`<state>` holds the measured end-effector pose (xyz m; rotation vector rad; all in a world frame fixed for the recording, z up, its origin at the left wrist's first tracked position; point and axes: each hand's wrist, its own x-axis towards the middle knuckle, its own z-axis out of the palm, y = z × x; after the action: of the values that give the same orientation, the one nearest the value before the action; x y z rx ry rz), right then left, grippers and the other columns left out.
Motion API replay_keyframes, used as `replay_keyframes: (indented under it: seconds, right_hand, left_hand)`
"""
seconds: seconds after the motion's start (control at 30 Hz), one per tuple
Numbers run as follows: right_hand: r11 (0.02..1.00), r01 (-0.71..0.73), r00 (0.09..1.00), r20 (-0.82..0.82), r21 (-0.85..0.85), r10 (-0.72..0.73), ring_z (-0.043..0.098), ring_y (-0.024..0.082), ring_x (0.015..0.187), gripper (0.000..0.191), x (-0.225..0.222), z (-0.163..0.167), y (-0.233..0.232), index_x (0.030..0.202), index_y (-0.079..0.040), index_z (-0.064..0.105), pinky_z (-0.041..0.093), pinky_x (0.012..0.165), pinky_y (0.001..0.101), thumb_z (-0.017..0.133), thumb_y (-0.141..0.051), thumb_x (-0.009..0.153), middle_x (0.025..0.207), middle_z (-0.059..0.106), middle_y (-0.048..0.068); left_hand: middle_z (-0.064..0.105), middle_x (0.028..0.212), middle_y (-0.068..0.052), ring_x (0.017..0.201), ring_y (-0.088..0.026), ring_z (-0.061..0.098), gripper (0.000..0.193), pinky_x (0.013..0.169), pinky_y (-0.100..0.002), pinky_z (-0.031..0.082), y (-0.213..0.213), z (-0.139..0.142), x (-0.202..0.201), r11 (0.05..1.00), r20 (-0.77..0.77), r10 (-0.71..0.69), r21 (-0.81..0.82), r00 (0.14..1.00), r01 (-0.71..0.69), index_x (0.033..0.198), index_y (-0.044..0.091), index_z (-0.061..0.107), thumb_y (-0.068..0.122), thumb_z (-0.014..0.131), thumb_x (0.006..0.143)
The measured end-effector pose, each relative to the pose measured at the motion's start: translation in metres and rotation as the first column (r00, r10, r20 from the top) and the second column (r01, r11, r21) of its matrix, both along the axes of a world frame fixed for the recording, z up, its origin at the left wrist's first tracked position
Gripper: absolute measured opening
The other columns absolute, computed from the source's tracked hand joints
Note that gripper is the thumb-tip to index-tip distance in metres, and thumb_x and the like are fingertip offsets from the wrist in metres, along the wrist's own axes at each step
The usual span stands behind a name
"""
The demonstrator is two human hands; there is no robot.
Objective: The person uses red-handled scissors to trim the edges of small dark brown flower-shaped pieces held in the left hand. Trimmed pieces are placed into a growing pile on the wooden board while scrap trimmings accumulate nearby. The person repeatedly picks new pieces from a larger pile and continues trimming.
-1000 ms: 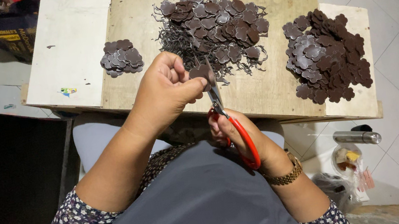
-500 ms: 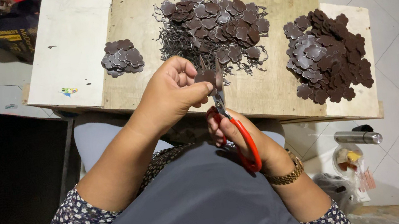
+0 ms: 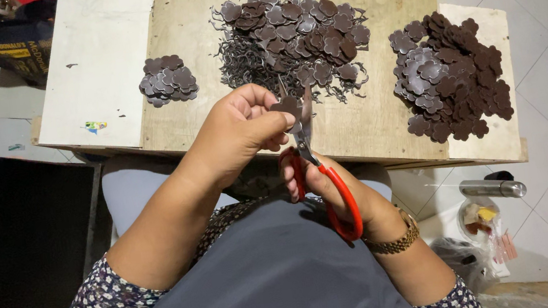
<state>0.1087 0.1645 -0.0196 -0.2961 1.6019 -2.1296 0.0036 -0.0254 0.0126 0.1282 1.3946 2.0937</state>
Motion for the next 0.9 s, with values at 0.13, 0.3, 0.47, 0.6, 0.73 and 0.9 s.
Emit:
replay_keyframes:
  seconds: [0.13, 0.3, 0.47, 0.6, 0.73, 0.9]
  right_hand:
    - [0.998, -0.014, 0.998, -0.056, 0.058, 0.017, 0.051, 0.013, 0.092, 0.057, 0.0005, 0.0011, 0.0028, 0.122, -0.004, 0.052, 0.048, 0.083, 0.0287, 0.049, -0.058, 0.104, 0.103, 0.052, 0.002]
    - [0.986, 0.025, 0.992, -0.130, 0.162, -0.004, 0.049, 0.012, 0.088, 0.051, -0.0005, -0.0020, 0.0039, 0.114, -0.005, 0.053, 0.047, 0.079, 0.0275, 0.049, -0.055, 0.106, 0.100, 0.050, 0.001]
    - [0.960, 0.087, 0.991, -0.120, 0.265, -0.056, 0.047, 0.010, 0.081, 0.050, -0.0006, -0.0050, 0.0045, 0.108, -0.006, 0.053, 0.045, 0.071, 0.0255, 0.046, -0.056, 0.105, 0.092, 0.050, -0.001]
    - [0.968, 0.080, 0.994, -0.087, 0.238, -0.060, 0.047, 0.011, 0.082, 0.051, -0.0002, -0.0045, 0.0022, 0.108, -0.005, 0.053, 0.046, 0.073, 0.0267, 0.047, -0.056, 0.108, 0.092, 0.049, 0.000]
    - [1.000, 0.014, 1.000, -0.014, -0.023, -0.014, 0.051, 0.013, 0.090, 0.056, 0.0029, -0.0007, 0.0000, 0.126, -0.005, 0.051, 0.047, 0.081, 0.0284, 0.051, -0.057, 0.102, 0.105, 0.052, 0.002]
    - [0.998, -0.019, 0.993, -0.118, 0.065, 0.027, 0.050, 0.012, 0.093, 0.054, 0.0002, 0.0013, 0.0040, 0.122, -0.005, 0.053, 0.048, 0.083, 0.0279, 0.048, -0.057, 0.106, 0.107, 0.051, 0.002]
  left_hand:
    - [0.068, 0.077, -0.003, 0.065, -0.009, 0.066, 0.020, 0.060, -0.024, 0.056, -0.0002, -0.0010, -0.0002, 1.000, 0.020, -0.003, 0.005, 1.000, 0.003, 0.098, 0.004, 0.056, 0.003, 0.073, 0.087]
    - [0.068, 0.079, -0.003, 0.066, -0.007, 0.065, 0.020, 0.062, -0.022, 0.055, -0.0018, -0.0015, 0.0017, 1.000, -0.081, 0.005, -0.029, 0.997, -0.007, 0.097, 0.004, 0.055, 0.003, 0.073, 0.088]
    - [0.069, 0.080, -0.003, 0.067, -0.007, 0.065, 0.017, 0.062, -0.022, 0.054, -0.0013, -0.0023, 0.0016, 0.999, -0.125, 0.020, -0.037, 0.992, -0.025, 0.098, 0.004, 0.057, 0.003, 0.072, 0.089]
    - [0.070, 0.081, -0.003, 0.067, -0.007, 0.066, 0.017, 0.063, -0.022, 0.055, -0.0026, -0.0024, 0.0014, 0.999, -0.104, 0.002, -0.034, 0.995, -0.006, 0.097, 0.004, 0.057, 0.004, 0.072, 0.088]
    - [0.069, 0.082, -0.003, 0.067, -0.009, 0.067, 0.017, 0.062, -0.024, 0.056, -0.0018, -0.0031, 0.0041, 0.999, 0.019, -0.004, 0.038, 1.000, 0.003, 0.099, 0.005, 0.058, 0.004, 0.072, 0.089]
    - [0.069, 0.084, -0.002, 0.070, -0.011, 0.070, 0.017, 0.063, -0.026, 0.059, -0.0002, -0.0037, 0.0030, 0.998, 0.149, -0.001, 0.068, 0.989, -0.009, 0.100, 0.008, 0.057, 0.006, 0.071, 0.090]
